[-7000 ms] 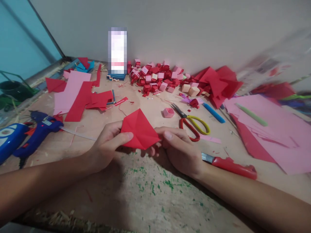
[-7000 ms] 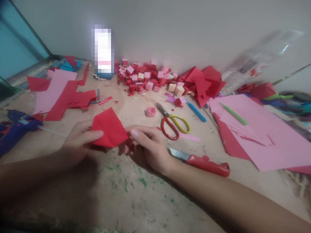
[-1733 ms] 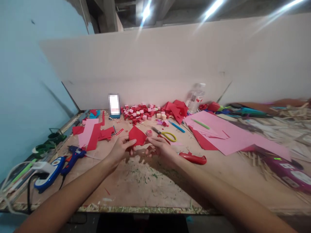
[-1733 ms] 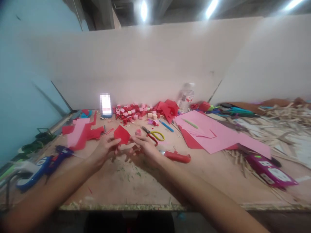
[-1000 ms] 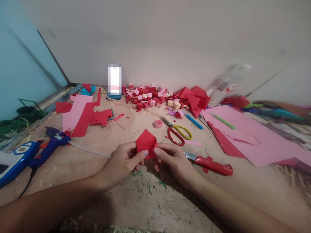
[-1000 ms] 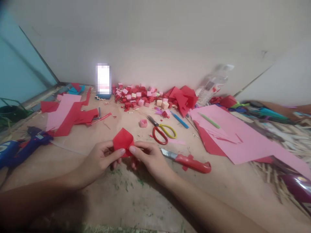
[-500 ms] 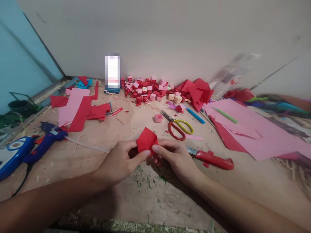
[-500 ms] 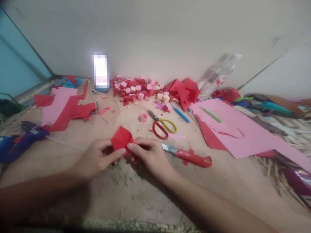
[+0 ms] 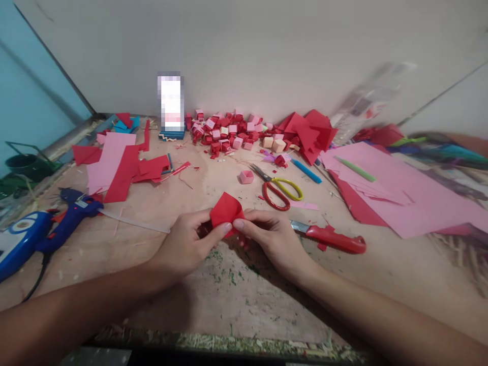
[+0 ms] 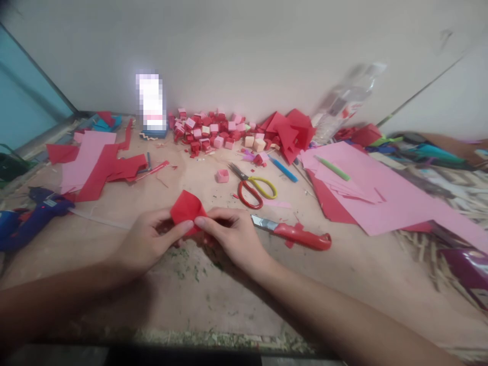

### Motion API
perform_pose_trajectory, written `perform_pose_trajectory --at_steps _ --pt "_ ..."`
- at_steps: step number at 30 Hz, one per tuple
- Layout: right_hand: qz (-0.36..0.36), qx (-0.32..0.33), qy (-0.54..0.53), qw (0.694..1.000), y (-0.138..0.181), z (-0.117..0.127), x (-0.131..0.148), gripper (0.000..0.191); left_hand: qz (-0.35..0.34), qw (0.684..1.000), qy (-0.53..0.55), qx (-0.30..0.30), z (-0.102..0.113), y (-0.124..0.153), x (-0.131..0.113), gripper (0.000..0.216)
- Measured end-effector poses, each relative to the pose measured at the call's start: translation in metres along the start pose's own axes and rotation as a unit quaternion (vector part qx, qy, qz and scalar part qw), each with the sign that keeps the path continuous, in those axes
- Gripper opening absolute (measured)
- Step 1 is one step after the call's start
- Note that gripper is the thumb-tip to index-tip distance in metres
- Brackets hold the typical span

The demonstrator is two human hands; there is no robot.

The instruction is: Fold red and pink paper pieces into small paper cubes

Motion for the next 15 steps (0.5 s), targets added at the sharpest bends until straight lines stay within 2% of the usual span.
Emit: perform_pose_trajectory --at_steps 7,15 --pt "0.025 0.036 -0.028 0.999 0.0001 -0.0002 0.0006 0.025 0.015 0.998 0.054 -0.024 0.0040 -0.0025 0.0002 0.025" --pt "0.005 0.015 -0.021 1.000 0.0005 0.0005 -0.0038 0.024 0.005 0.998 0.053 -0.033 0.0042 -0.0001 -0.0037 0.021"
Point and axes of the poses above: each hand's wrist, its own y-axis away from the middle knuckle, its own z-axis out of the back of the hand, x = y × z, the point moved 4 cm from there along -y, towards the middle knuckle, and after that the axes turned 14 degrees about z, right-handed, at the moved point
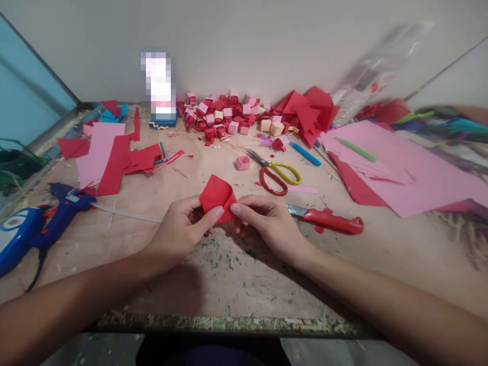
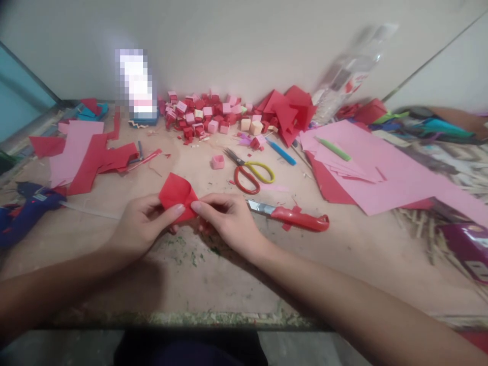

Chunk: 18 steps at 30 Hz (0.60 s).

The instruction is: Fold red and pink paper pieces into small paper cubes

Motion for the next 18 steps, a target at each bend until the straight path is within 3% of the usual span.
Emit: perform_pose_trajectory --at_steps 6,18 --pt "0.021 -0.012 0.025 0.999 -0.0008 -0.0004 0.0015 0.027 -0.015 1.000 -0.010 0.005 -0.0007 0.0031 -0.0025 0.018" --pt "0.052 0.035 0.038 0.997 0.0001 0.0011 0.0038 0.019 -0.001 0.999 0.015 -0.035 0.0033 -0.0024 -0.0036 0.022"
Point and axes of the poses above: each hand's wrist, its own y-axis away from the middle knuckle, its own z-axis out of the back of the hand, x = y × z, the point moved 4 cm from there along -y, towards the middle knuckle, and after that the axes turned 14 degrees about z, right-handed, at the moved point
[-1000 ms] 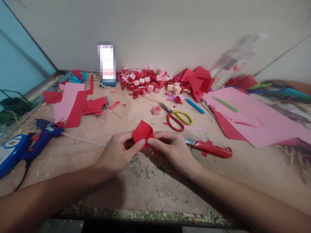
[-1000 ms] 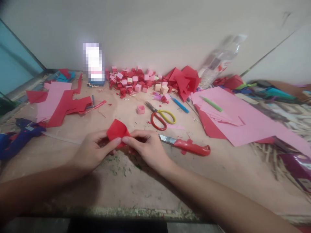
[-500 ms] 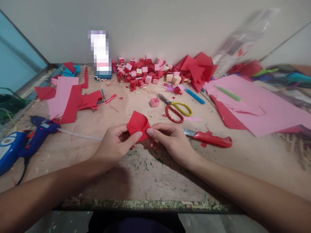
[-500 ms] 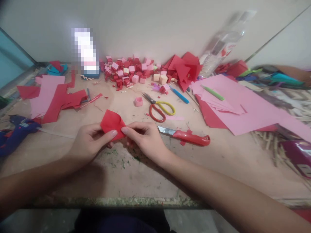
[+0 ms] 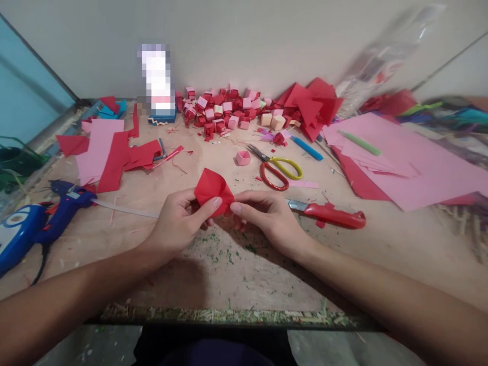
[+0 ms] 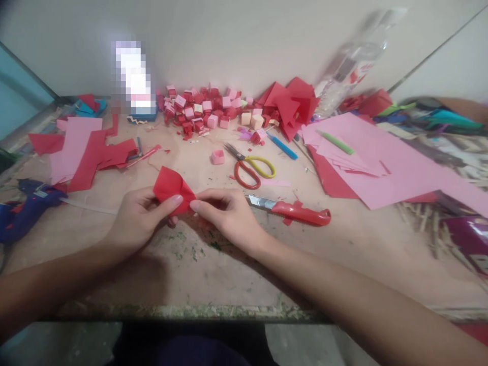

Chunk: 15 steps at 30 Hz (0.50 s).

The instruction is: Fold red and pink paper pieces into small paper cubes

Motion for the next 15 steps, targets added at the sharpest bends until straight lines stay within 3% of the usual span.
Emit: perform_pose_trajectory --at_steps 15 --pt "-0.022 0.005 0.002 1.000 0.0000 -0.0018 -0.0006 0.020 -0.008 1.000 0.016 0.015 -0.0012 -0.0006 0.0013 0.021"
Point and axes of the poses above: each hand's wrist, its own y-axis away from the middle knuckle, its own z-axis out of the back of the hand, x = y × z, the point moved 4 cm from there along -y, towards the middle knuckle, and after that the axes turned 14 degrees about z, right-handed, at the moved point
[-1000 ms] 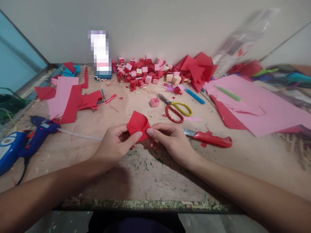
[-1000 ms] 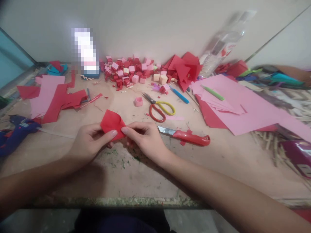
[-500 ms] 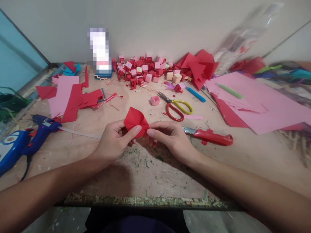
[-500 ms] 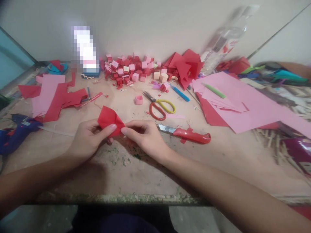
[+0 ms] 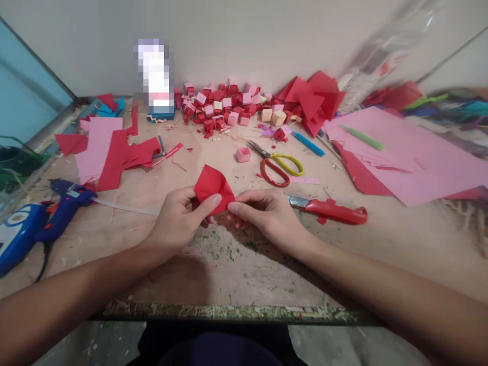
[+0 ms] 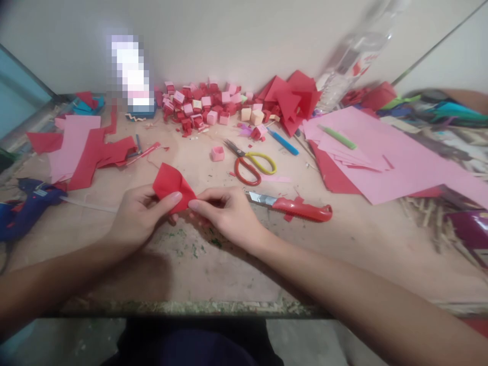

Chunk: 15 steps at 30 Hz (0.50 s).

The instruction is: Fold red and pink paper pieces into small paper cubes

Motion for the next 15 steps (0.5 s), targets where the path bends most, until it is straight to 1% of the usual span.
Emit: perform_pose_trajectory --at_steps 5,15 --pt "0.010 0.005 -0.028 1.000 0.0011 0.0013 0.0009 0.026 0.006 1.000 0.005 -0.003 0.0011 0.0003 -0.0028 0.022" --pt "0.007 -0.017 -0.011 1.000 -0.0011 -0.0001 -0.0026 0.028 0.003 1.000 -0.004 0.008 0.0022 -0.0009 0.0054 0.026"
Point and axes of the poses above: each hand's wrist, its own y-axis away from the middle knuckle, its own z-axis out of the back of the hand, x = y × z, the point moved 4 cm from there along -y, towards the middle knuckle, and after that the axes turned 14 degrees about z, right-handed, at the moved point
